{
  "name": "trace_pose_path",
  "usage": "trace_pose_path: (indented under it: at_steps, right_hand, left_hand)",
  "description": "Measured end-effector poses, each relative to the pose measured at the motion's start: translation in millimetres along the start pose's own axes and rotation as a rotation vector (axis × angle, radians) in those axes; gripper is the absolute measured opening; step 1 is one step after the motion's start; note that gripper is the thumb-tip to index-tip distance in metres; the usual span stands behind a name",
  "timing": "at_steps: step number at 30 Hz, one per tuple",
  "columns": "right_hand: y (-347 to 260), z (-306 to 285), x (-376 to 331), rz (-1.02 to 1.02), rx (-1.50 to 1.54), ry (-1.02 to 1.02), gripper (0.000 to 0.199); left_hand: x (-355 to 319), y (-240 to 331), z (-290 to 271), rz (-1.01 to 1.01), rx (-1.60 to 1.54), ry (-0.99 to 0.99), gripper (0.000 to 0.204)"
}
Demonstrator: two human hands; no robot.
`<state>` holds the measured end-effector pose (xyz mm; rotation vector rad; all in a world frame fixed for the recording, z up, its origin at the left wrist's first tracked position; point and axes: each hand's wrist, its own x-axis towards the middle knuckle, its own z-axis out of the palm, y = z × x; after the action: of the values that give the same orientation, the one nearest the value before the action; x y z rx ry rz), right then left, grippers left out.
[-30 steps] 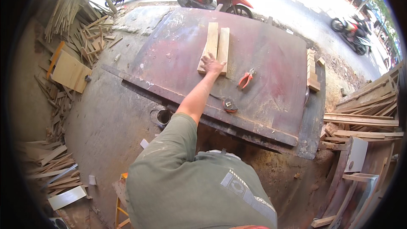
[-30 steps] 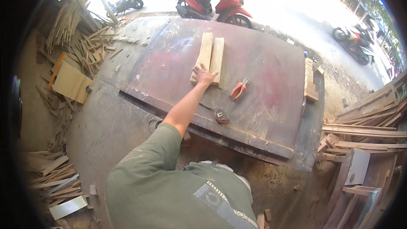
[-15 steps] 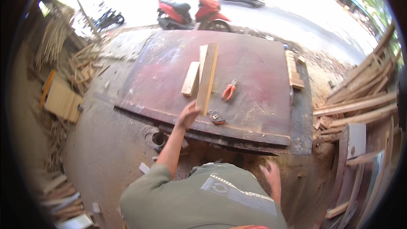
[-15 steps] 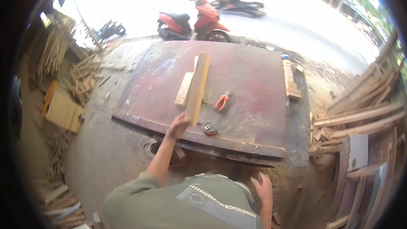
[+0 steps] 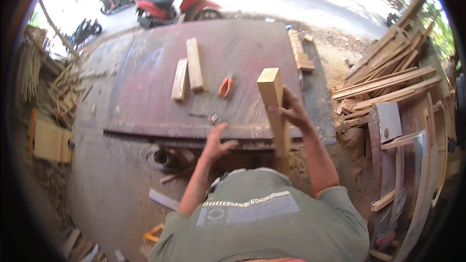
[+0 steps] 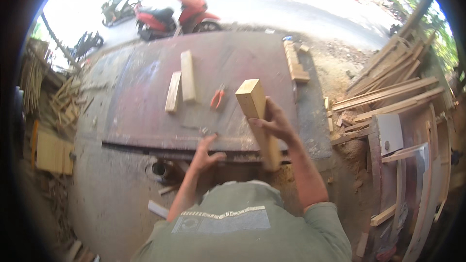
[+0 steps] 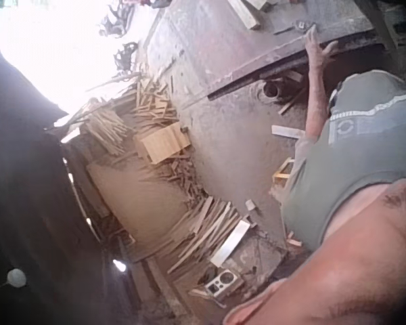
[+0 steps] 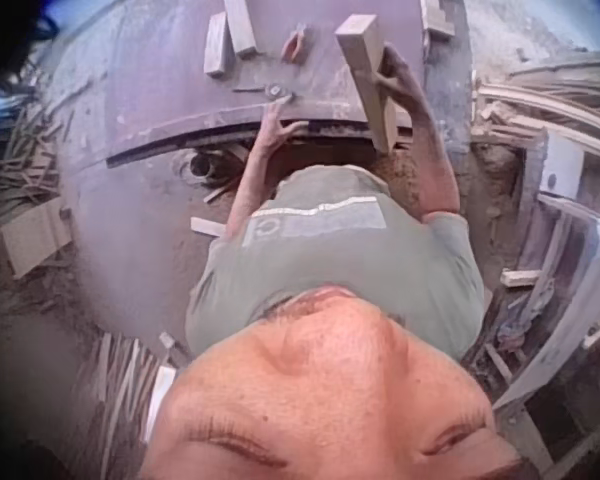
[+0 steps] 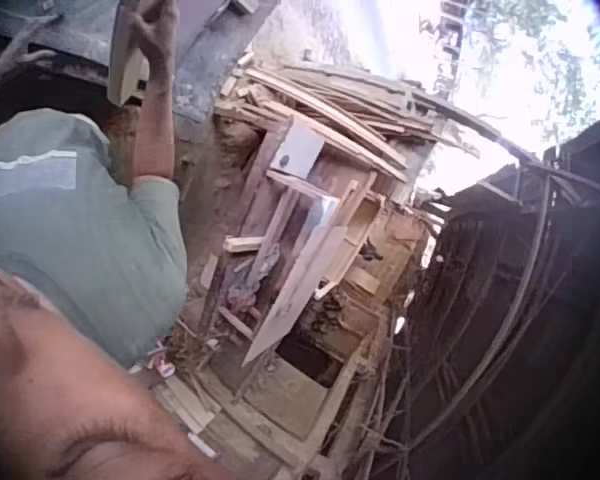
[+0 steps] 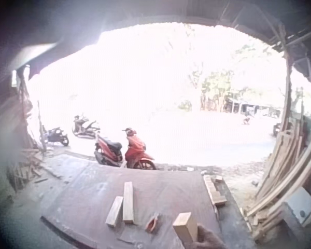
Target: The person handles wood blocks at a workbench and picks up more blocks from a pile of wood scraps on the floor.
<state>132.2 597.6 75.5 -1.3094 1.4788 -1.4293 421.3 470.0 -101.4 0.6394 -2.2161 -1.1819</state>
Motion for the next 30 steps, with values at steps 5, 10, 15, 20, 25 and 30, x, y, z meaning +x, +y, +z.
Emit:
trace_pose_path:
  at_steps: [5,10,15,20,25,30]
  right_hand:
    - [57,-50,-11,0.131,-0.899,-0.284,0.075]
    - [131,-96,-22,0.283,-1.154,-0.461,0.078]
    - [161,-120,-26,0.392,-1.097,-0.478,0.093]
    - [169,-118,-26,0.353,-1.173,-0.486,0.089]
    - [166,-106,-31,0.346,-1.140,-0.485,0.090]
    - [166,-92,-24,0.329,-1.177,-0.466,0.089]
  left_hand:
    - [-24,-92,-48,-0.486,0.783,-0.114,0.135]
    - [-33,-125,-50,-0.415,0.827,-0.093,0.124]
    - [-31,-125,-52,-0.423,0.793,-0.120,0.118]
    - [-34,-130,-52,-0.403,0.780,-0.110,0.115]
    - [-29,-127,-52,-0.433,0.776,-0.147,0.115]
    - [-36,-126,-56,-0.430,0.812,-0.117,0.114]
